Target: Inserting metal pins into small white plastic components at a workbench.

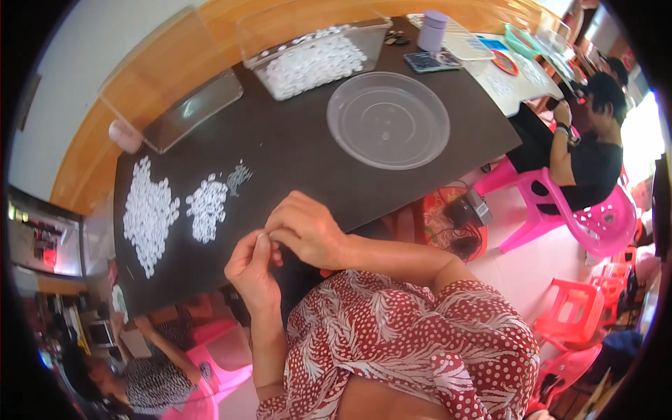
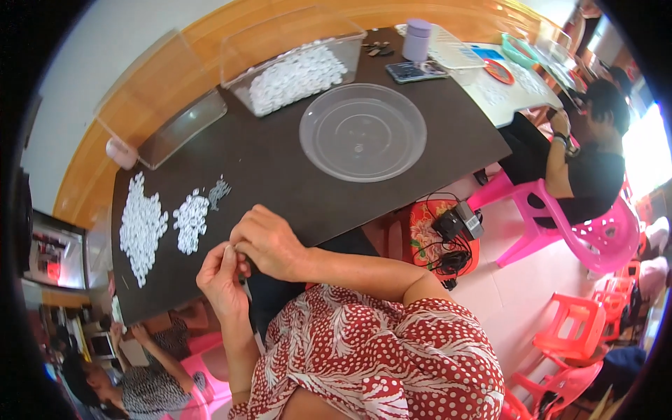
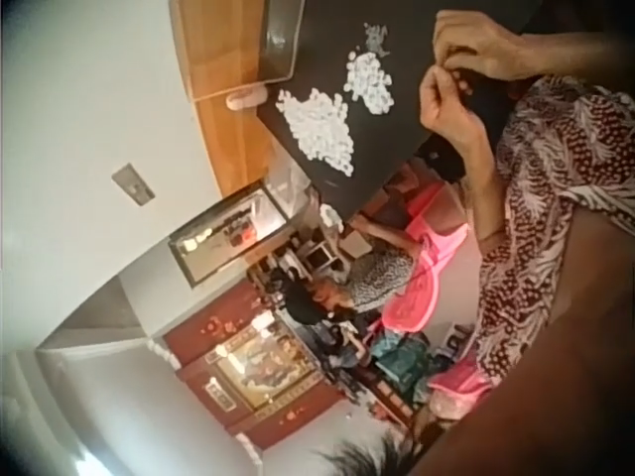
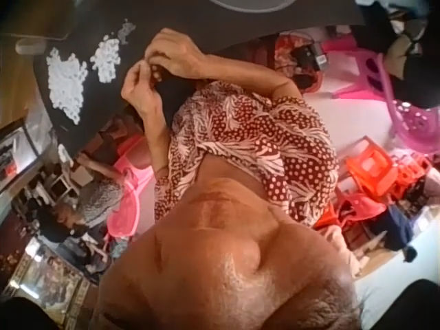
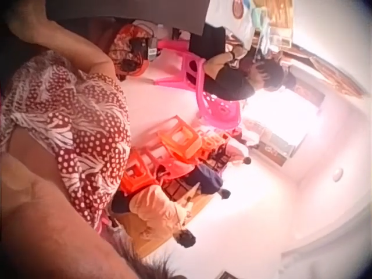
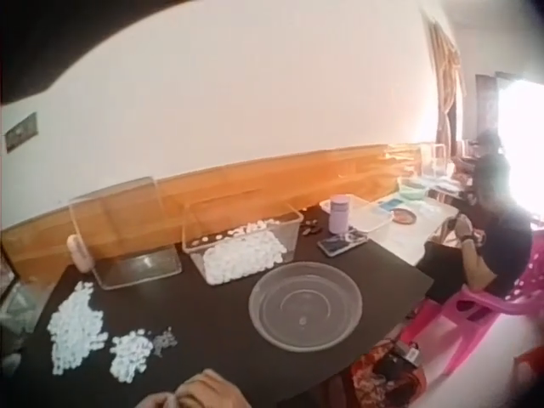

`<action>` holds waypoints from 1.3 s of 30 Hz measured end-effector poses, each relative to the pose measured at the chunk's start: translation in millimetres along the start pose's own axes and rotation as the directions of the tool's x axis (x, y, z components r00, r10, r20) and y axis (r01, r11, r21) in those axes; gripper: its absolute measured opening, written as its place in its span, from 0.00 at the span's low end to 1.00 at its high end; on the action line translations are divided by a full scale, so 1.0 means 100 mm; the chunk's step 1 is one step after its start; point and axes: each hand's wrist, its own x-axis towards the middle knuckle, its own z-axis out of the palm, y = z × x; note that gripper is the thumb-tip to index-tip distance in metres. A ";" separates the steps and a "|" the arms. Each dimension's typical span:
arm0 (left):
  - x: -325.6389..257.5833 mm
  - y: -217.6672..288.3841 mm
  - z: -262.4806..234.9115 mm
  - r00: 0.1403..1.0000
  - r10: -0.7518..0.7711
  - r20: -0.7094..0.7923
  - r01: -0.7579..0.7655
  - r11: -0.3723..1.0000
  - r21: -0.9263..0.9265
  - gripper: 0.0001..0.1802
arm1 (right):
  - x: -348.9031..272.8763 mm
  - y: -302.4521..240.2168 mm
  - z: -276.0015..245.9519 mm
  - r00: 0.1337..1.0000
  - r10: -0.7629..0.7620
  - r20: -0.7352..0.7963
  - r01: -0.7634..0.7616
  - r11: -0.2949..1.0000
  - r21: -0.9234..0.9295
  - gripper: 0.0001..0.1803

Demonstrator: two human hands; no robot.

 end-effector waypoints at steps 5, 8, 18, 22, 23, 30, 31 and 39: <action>0.08 0.06 0.00 0.999 -0.030 0.025 0.031 0.999 -0.036 0.07 | 0.04 -0.05 0.01 0.916 0.387 0.104 -0.401 0.889 0.221 0.05; 0.08 0.08 -0.06 0.998 -0.011 0.067 0.012 1.000 -0.026 0.09 | 0.03 0.01 0.05 0.848 0.499 0.178 -0.529 0.787 0.318 0.07; 0.06 0.04 -0.18 0.996 0.072 0.058 -0.073 0.997 0.019 0.08 | 0.03 0.00 0.13 0.783 0.542 0.306 -0.621 0.714 0.324 0.07; 0.04 0.04 -0.20 0.996 0.072 0.055 -0.076 0.995 0.069 0.08 | 0.02 0.00 0.13 0.787 0.541 0.298 -0.615 0.732 0.294 0.08; 0.05 0.04 -0.20 0.995 0.071 0.064 -0.075 0.995 0.059 0.08 | 0.02 0.00 0.13 0.789 0.543 0.288 -0.612 0.738 0.286 0.08; 0.05 -0.01 -0.26 0.993 0.103 0.058 -0.107 0.991 0.080 0.08 | 0.02 0.00 0.18 0.775 0.547 0.315 -0.626 0.733 0.266 0.07; 0.05 -0.02 -0.27 0.993 0.102 0.053 -0.106 0.991 0.077 0.08 | 0.01 0.00 0.19 0.777 0.544 0.317 -0.624 0.734 0.268 0.07; 0.01 -0.07 -0.29 0.968 0.250 0.018 -0.247 0.942 0.227 0.07 | 0.00 -0.04 0.25 0.737 0.559 0.379 -0.658 0.722 0.214 0.08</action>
